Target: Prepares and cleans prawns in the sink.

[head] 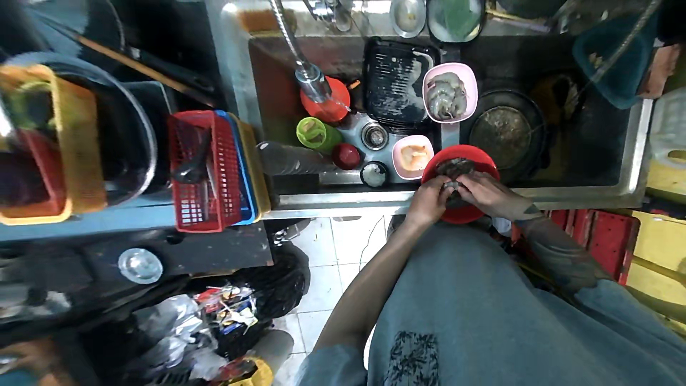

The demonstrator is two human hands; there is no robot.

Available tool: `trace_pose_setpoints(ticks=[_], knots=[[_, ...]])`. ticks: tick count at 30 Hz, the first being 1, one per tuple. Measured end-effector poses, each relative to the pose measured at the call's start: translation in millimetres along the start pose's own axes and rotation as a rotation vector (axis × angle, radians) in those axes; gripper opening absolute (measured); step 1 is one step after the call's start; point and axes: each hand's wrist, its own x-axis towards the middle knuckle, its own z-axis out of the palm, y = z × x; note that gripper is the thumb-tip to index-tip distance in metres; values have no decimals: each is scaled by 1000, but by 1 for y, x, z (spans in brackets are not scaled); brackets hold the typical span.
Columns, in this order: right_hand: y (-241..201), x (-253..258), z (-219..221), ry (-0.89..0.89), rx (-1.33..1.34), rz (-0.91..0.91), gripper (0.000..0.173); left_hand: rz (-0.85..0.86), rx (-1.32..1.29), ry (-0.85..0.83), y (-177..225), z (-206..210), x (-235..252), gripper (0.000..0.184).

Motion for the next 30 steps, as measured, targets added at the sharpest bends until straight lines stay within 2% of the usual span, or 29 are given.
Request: trace_pose_setpoints(ticks=[3, 8, 11, 14, 18, 23, 30], knots=[[-1, 0, -4, 24, 125, 70, 22, 35, 7, -2, 1, 0, 1, 25], [-2, -2, -6, 67, 226, 149, 24, 14, 21, 0, 3, 0, 5, 28], [-1, -2, -4, 82, 125, 62, 24, 28, 46, -15, 1, -2, 6, 28], [0, -1, -6, 45, 3, -47, 26, 118, 96, -18, 1, -2, 7, 33], [-1, -1, -13, 29, -66, -103, 24, 178, 186, -17, 4, -2, 9, 32], [-5, -2, -19, 46, 24, -23, 18, 154, 315, -25, 9, -2, 8, 35], [-2, 3, -16, 44, 231, 89, 13, 103, 239, 25, 7, 7, 5, 28]])
